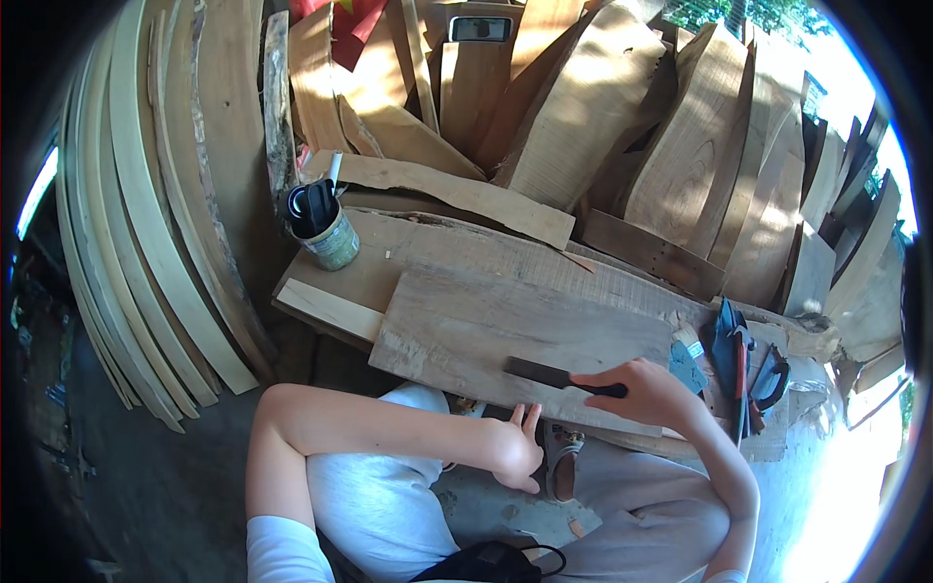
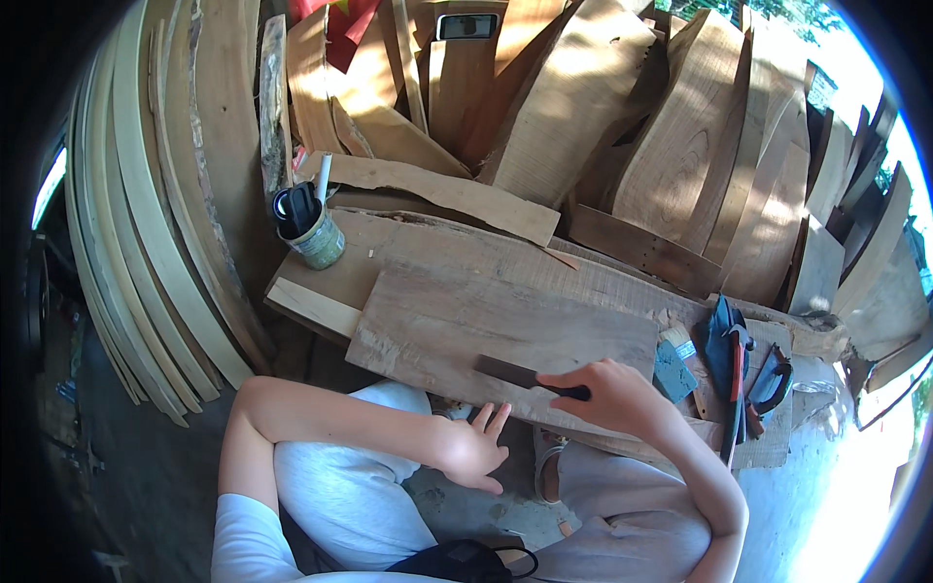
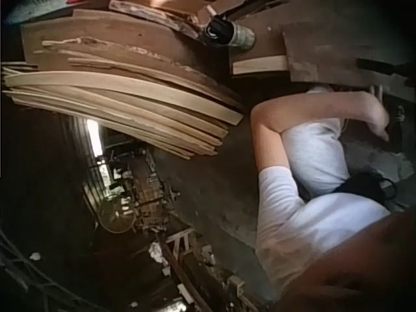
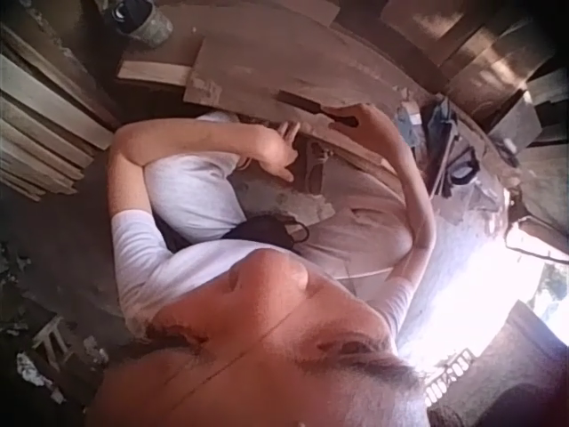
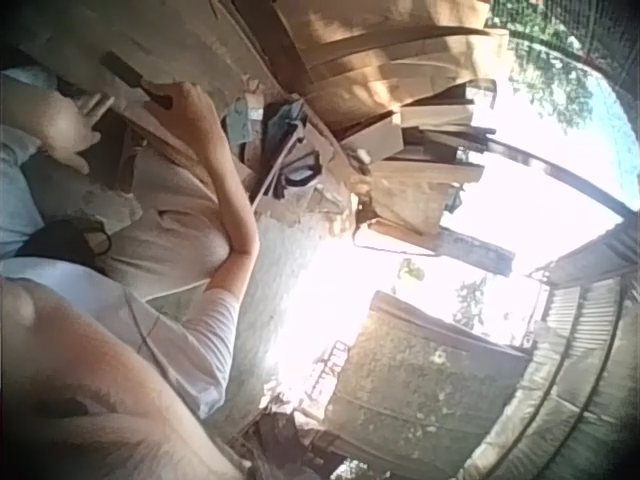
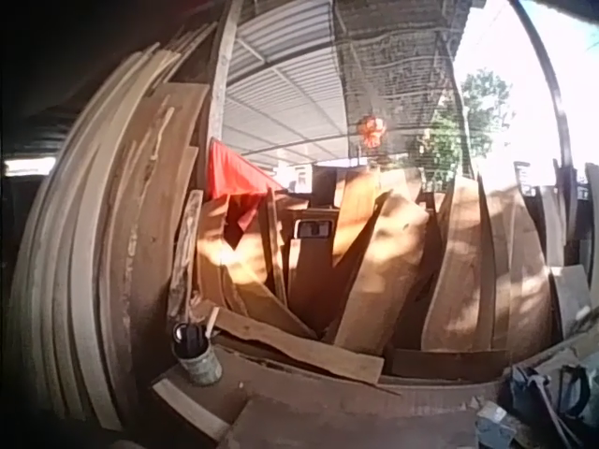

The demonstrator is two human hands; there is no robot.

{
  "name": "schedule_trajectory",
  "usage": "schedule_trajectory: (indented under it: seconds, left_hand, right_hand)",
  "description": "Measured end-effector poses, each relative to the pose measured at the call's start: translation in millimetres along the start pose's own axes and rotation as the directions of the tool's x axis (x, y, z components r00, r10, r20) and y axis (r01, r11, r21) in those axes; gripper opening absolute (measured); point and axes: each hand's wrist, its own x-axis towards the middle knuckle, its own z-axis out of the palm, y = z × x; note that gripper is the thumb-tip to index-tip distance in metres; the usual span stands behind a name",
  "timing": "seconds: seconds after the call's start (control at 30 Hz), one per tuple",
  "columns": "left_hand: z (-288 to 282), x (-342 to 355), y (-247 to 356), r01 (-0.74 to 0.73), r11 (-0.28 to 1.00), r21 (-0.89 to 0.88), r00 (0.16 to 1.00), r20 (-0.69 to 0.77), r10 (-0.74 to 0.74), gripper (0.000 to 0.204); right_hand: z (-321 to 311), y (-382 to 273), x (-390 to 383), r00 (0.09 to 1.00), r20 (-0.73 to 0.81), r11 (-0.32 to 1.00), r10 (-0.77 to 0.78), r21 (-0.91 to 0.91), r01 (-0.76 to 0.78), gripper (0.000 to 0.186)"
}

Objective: Carving a wooden board using a chisel and cleaning it with a brush in a workshop.

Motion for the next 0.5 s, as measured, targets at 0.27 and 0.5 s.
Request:
schedule_trajectory:
  seconds: [0.27,0.5]
  left_hand:
    - [27.3,9.7,-1.1,0.030,0.998,0.059,0.987,-0.158,-0.020,0.069]
    - [18.4,20.5,11.0,0.106,0.994,0.020,0.992,-0.068,-0.104,0.070]
  right_hand:
    - [-7.7,-6.5,-13.4,0.997,0.067,0.998,0.041,-0.049,-0.037,0.032]
    - [29.0,-4.3,16.3,0.993,-0.072,0.993,-0.091,0.068,0.096,0.033]
